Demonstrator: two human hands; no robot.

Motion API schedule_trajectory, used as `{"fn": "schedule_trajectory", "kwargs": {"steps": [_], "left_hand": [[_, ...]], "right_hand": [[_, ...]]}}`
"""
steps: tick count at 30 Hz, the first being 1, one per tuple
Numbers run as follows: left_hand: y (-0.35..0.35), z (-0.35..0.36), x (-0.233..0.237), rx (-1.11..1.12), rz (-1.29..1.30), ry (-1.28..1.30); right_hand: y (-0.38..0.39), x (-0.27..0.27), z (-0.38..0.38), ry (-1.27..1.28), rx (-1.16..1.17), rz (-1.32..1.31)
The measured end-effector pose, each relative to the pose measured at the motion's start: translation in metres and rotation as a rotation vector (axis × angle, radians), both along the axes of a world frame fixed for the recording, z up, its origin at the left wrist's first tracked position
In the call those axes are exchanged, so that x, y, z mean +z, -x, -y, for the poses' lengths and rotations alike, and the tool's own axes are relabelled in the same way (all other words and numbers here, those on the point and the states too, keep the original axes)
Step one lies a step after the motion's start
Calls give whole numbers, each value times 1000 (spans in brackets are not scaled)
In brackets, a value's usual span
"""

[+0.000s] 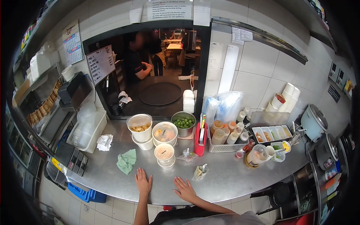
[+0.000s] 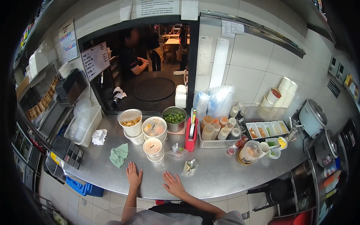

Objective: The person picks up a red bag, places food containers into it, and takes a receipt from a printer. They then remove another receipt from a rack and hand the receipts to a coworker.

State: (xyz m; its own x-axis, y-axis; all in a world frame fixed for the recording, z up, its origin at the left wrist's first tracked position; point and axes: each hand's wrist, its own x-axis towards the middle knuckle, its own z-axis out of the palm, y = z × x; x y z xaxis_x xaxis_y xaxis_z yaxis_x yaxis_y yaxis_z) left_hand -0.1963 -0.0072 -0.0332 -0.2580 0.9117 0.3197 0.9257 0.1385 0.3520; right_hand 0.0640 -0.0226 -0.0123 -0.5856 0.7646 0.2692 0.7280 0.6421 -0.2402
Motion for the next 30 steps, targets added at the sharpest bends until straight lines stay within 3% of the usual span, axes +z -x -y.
{"fn": "schedule_trajectory", "kwargs": {"steps": [18,20,23,26,30], "left_hand": [[-14,11,36,77,-13,-98],[-14,11,34,70,-38,-95],[0,6,-8,-20,-16,129],[-18,14,29,109,-18,-102],[-20,19,26,72,-89,-121]], "right_hand": [[0,7,2,38,1,-33],[0,2,2,39,4,-24],[1,13,4,31,-7,-75],[0,10,3,33,8,-61],[2,9,3,25,-13,-68]]}}
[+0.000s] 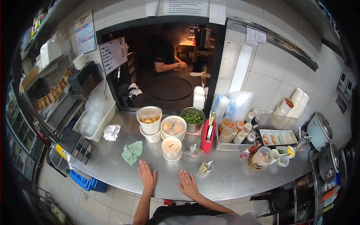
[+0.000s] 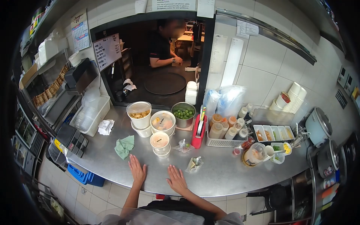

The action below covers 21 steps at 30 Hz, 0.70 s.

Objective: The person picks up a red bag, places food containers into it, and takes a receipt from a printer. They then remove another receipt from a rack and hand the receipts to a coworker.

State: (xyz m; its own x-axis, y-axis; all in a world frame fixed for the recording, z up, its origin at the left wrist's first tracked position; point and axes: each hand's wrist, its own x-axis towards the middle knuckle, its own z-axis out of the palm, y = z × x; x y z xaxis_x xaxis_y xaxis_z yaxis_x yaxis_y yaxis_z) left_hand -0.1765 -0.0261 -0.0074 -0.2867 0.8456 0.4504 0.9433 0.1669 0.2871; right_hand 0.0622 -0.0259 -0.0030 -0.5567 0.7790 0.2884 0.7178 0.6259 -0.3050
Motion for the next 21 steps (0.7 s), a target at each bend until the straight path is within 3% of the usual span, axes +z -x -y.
{"fn": "schedule_trajectory", "kwargs": {"steps": [2,8,11,14,18,20,21], "left_hand": [[6,-2,-33,-68,-24,110],[4,-2,-27,-44,-36,13],[0,1,67,-168,194,725],[-34,26,163,-406,589,91],[-46,84,288,-773,580,-217],[-58,107,305,-1229,745,-648],[-94,119,295,-1119,934,-1131]], "right_hand": [[-1,3,0,-2,-8,-15],[1,-13,-4,-4,33,31],[9,-8,-7,20,11,88],[31,5,-12,58,74,138],[71,-24,-9,46,352,35],[90,-28,-6,28,437,-5],[96,-27,-4,-4,446,-15]]}}
